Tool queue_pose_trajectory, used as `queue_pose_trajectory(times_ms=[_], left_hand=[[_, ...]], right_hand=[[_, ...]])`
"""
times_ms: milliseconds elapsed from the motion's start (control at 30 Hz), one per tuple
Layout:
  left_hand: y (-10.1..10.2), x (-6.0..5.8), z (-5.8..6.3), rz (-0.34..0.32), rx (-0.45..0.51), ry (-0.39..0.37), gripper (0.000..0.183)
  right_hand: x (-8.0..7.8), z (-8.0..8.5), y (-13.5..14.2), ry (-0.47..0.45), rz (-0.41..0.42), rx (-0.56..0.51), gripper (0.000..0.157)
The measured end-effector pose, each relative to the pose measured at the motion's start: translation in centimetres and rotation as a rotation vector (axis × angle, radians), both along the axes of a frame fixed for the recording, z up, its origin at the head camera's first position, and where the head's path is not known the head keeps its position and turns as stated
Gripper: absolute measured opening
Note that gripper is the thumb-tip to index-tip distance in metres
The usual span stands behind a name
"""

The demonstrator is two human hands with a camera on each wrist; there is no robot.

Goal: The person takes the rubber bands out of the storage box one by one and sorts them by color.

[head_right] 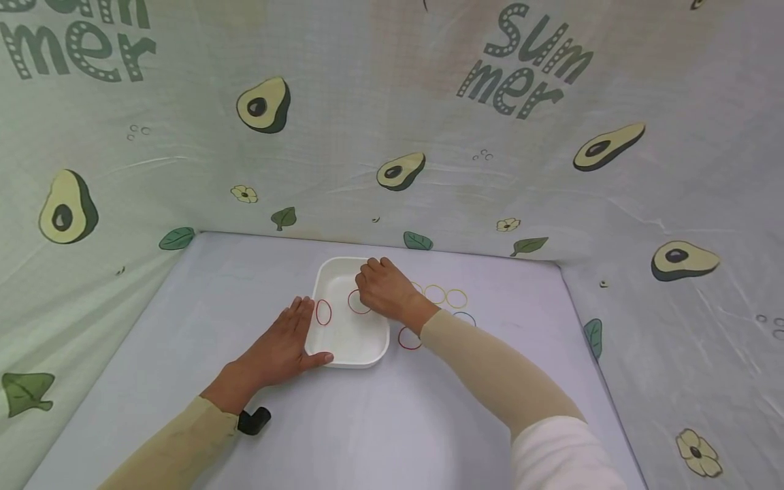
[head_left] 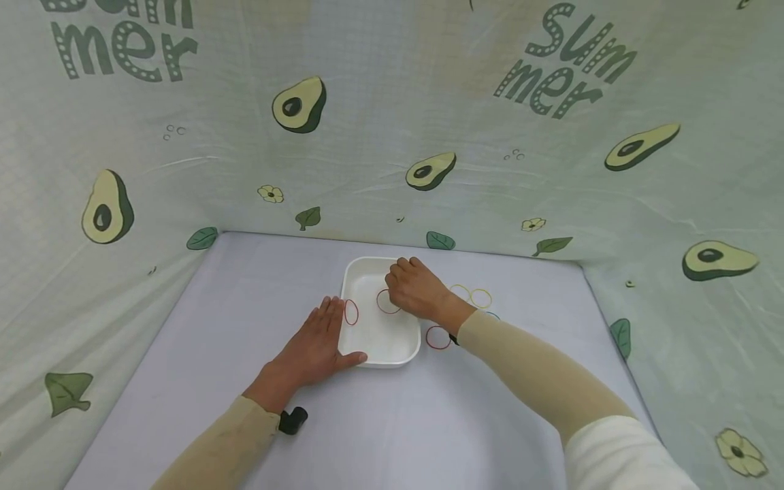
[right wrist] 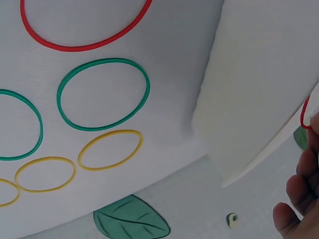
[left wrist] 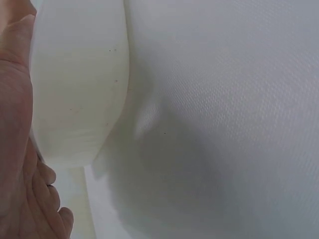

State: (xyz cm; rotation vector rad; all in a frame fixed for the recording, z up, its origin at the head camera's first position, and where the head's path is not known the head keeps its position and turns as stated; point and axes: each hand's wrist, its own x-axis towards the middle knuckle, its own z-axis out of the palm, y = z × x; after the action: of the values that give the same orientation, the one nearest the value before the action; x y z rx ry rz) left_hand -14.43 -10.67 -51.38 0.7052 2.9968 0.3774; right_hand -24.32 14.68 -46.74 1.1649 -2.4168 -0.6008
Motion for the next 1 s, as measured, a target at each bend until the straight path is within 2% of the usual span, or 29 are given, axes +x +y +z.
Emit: queue_pose_trajectory(times_ms=[300, 533, 700, 900, 1000], left_hand=[[0.0, -0.1, 0.3, -0.013, -0.038, 0.035, 0.119], [0.1, -0.1, 0.4, -0.017, -0.04, 0.052, 0.116], [0.2, 0.0, 0.6, -0.016, -0.029, 0.037, 0.116], [0.3, 0.0, 0.5, -0.014, -0.019, 0.025, 0.116], [0.3, 0.1, 0.5, -0.01, -0.013, 0.02, 0.117]], right_hand=[[0.1, 0.6, 1.7, 0.044, -0.004, -0.08, 0.018], [0.2, 0.9, 3.4, 0.012, -0.032, -0.133, 0.02], [0.6, 1.1, 5.0, 0.008, -0.056, -0.164, 0.021], [1.3, 1.1, 7.1, 0.048, -0.042, -0.196, 0.023], [1.7, 0.8, 8.1, 0.034, -0.07, -0.199, 0.024]])
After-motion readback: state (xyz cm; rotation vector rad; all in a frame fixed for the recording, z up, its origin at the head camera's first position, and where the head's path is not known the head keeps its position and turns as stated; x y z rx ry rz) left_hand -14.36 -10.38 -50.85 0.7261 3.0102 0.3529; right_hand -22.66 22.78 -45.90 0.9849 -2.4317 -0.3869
